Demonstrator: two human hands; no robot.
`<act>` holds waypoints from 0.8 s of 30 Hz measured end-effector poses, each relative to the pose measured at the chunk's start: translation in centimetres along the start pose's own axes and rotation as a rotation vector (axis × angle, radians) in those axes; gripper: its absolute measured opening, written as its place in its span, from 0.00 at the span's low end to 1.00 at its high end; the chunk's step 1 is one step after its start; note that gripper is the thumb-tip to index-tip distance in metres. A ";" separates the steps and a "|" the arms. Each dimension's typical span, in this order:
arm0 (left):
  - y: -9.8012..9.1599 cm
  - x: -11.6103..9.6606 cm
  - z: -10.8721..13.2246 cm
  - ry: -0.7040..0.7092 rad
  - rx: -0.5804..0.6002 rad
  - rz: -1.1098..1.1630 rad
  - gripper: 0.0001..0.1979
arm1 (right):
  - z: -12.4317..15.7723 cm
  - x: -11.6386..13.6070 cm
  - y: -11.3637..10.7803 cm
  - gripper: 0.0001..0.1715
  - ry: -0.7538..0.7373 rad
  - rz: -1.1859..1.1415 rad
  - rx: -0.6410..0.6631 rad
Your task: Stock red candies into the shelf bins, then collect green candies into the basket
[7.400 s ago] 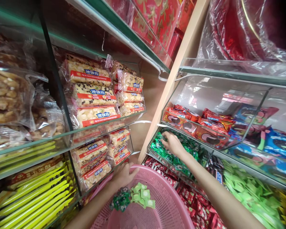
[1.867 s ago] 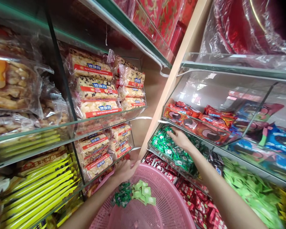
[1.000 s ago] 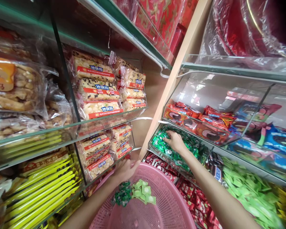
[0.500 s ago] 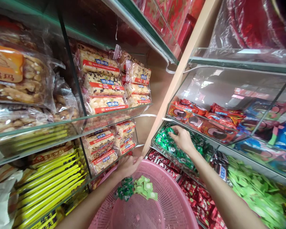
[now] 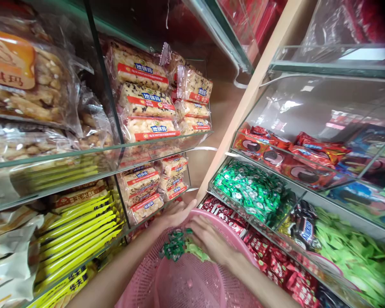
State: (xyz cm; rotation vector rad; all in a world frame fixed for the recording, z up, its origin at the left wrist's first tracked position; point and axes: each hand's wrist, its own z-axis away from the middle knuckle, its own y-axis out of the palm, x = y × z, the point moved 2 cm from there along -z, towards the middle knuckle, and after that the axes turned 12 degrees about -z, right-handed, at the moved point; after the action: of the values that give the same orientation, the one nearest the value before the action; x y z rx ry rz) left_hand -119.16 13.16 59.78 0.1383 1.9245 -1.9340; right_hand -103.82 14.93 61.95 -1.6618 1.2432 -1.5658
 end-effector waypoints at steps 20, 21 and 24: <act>1.3 0.5 0.4 -0.063 0.019 0.023 0.39 | 0.1 -2.6 7.9 0.08 -0.050 0.115 0.202; 1.3 0.5 0.4 -0.063 0.019 0.021 0.39 | 0.2 -2.6 7.9 0.09 -0.043 0.102 0.203; 1.2 0.3 0.5 -0.040 0.023 0.022 0.39 | 0.4 -2.7 7.9 0.12 -0.017 0.068 0.208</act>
State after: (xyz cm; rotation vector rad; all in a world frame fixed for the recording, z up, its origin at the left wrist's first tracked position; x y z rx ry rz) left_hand -118.92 12.66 58.55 0.1256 1.8675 -1.9307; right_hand -105.24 13.84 53.75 -1.4834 1.0769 -1.5777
